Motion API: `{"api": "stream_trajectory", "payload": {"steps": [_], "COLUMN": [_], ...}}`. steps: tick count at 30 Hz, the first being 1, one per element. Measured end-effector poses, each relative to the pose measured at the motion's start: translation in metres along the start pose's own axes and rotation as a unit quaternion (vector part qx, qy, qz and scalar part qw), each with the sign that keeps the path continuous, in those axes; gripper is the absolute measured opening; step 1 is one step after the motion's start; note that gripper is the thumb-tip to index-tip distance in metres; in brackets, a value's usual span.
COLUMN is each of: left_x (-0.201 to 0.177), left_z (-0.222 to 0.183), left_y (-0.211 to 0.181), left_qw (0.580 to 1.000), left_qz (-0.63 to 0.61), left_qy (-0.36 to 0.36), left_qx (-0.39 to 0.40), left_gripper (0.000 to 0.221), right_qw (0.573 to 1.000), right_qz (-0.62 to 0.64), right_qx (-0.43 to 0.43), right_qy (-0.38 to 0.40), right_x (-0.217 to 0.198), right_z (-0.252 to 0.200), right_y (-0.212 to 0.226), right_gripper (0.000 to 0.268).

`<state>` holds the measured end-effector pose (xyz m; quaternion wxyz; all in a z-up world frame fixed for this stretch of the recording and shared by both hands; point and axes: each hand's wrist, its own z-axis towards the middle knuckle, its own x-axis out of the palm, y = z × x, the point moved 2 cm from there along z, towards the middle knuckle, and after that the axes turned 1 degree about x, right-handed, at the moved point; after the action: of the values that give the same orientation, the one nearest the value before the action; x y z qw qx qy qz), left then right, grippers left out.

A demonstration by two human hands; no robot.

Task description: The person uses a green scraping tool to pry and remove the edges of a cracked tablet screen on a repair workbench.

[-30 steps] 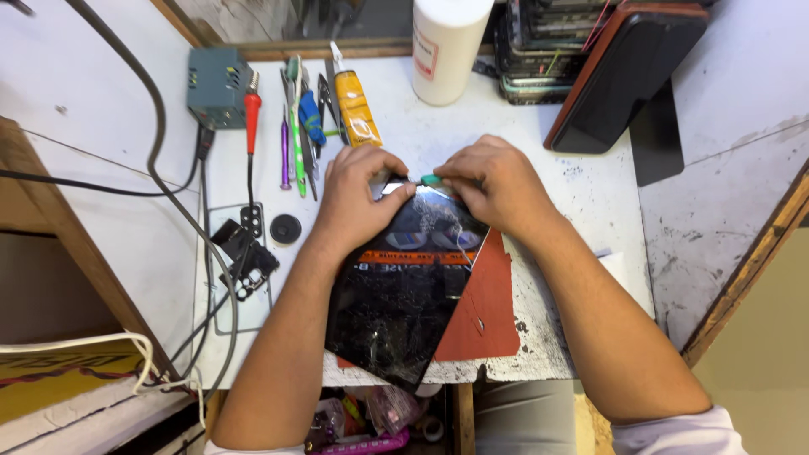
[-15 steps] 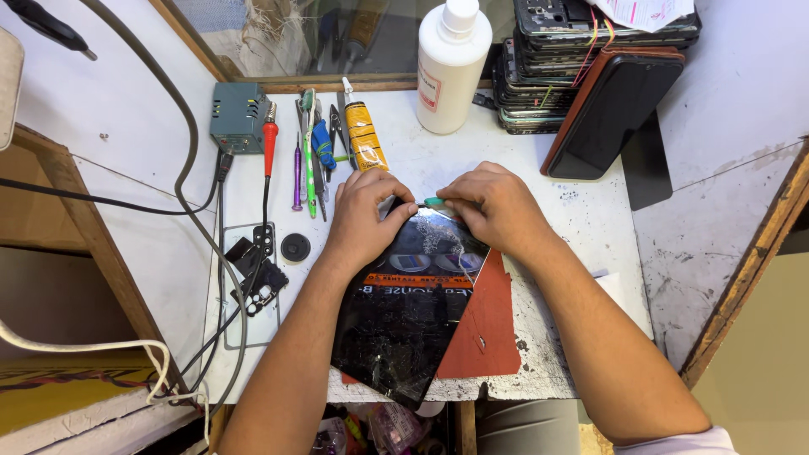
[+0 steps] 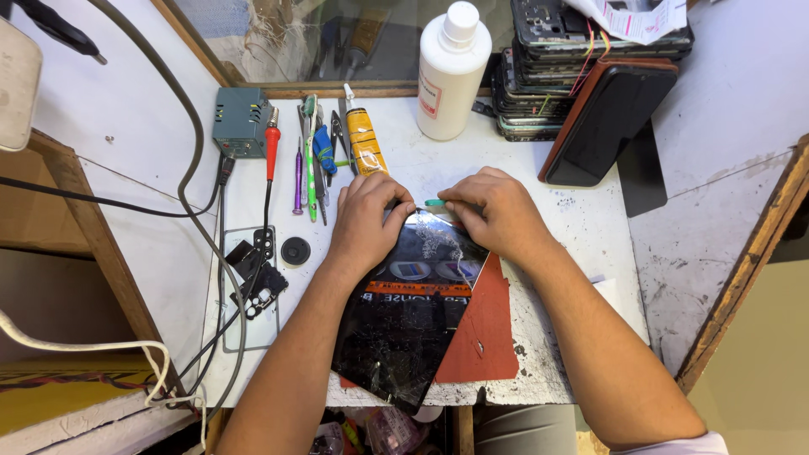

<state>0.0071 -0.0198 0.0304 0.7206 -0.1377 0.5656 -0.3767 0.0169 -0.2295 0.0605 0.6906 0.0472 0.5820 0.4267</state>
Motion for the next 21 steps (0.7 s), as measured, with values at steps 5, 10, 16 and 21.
{"api": "stream_trajectory", "payload": {"steps": [5,10,16,21], "left_x": [-0.001,0.001,0.009,0.006], "left_z": [0.002,0.002,0.002,-0.002], "left_y": [0.000,0.002,0.009,0.008], "left_qw": [1.000,1.000,1.000,0.999], "left_qz": [0.006,0.010,0.020,0.008], "left_qy": [0.012,0.009,-0.011,-0.034], "left_qx": [-0.014,-0.001,0.011,0.013], "left_gripper": [0.009,0.009,0.010,0.008], "right_qw": [1.000,1.000,1.000,1.000], "right_qz": [0.004,0.009,0.013,0.009], "right_qx": [0.003,-0.007,-0.023,-0.021], "right_qy": [0.001,-0.007,-0.017,-0.012], "right_x": [0.000,0.000,0.003,0.005], "right_z": [0.000,0.000,-0.003,-0.002], "right_y": [0.001,0.000,-0.008,-0.007], "right_gripper": [0.017,0.016,0.015,0.017]}}
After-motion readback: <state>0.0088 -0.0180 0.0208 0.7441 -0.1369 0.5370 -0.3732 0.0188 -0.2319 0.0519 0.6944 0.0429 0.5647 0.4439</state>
